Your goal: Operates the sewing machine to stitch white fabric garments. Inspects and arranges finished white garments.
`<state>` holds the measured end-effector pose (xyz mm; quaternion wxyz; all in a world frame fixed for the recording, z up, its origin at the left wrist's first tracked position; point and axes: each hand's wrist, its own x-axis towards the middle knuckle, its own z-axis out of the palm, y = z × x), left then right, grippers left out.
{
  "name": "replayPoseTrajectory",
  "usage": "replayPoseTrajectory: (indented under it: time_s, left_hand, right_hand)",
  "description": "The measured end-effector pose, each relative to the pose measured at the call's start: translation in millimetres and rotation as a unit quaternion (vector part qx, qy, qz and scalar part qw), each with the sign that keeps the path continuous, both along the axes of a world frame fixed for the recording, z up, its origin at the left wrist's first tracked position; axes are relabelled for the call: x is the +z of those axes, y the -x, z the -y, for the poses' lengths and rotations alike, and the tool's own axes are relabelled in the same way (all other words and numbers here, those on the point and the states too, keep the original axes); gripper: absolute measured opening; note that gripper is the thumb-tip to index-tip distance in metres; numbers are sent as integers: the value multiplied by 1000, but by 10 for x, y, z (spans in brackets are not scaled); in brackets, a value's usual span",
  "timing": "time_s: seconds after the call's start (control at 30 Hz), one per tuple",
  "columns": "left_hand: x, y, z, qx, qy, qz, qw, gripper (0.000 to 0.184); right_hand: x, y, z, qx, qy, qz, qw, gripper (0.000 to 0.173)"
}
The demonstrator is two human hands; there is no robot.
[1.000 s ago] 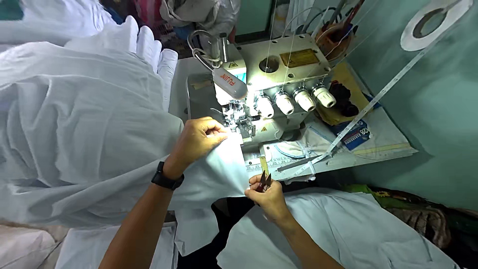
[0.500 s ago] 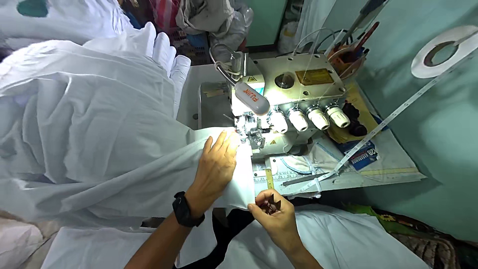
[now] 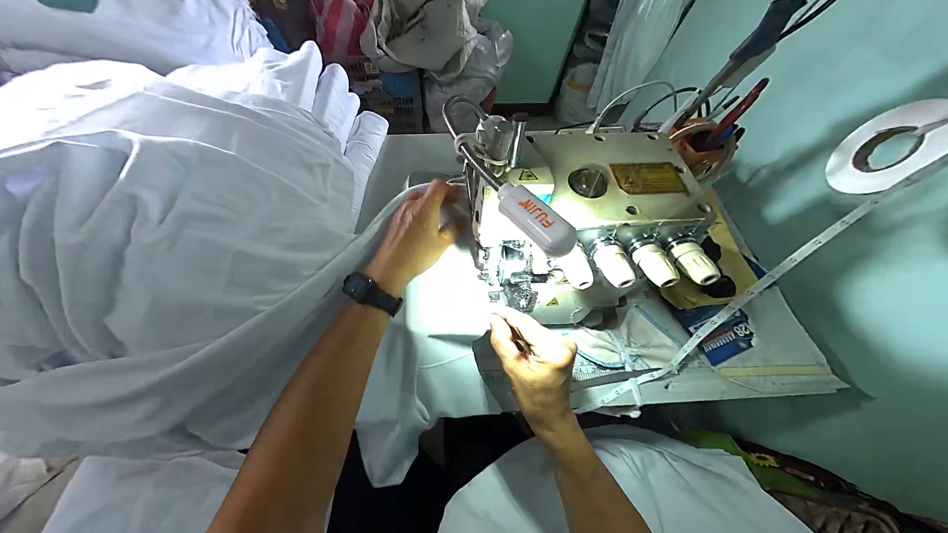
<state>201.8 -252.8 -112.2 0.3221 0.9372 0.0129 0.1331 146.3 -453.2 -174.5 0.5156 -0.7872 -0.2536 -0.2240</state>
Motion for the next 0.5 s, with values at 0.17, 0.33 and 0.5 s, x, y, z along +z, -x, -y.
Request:
replayPoseTrajectory:
  time_s: [0.17, 0.33, 0.5]
  left_hand:
    - [-79, -270, -267, 92, 42, -10, 995, 55]
    - [-165, -205, -329, 214, 222, -23, 951, 62]
    - [24, 407, -196, 183, 223, 163, 943, 67]
  right_hand:
    - [-82, 42, -58, -9, -11, 58, 998, 18]
    - [-361, 160, 151, 59, -41, 47, 996, 18]
    - [-703, 157, 331, 20, 97, -22, 995, 15]
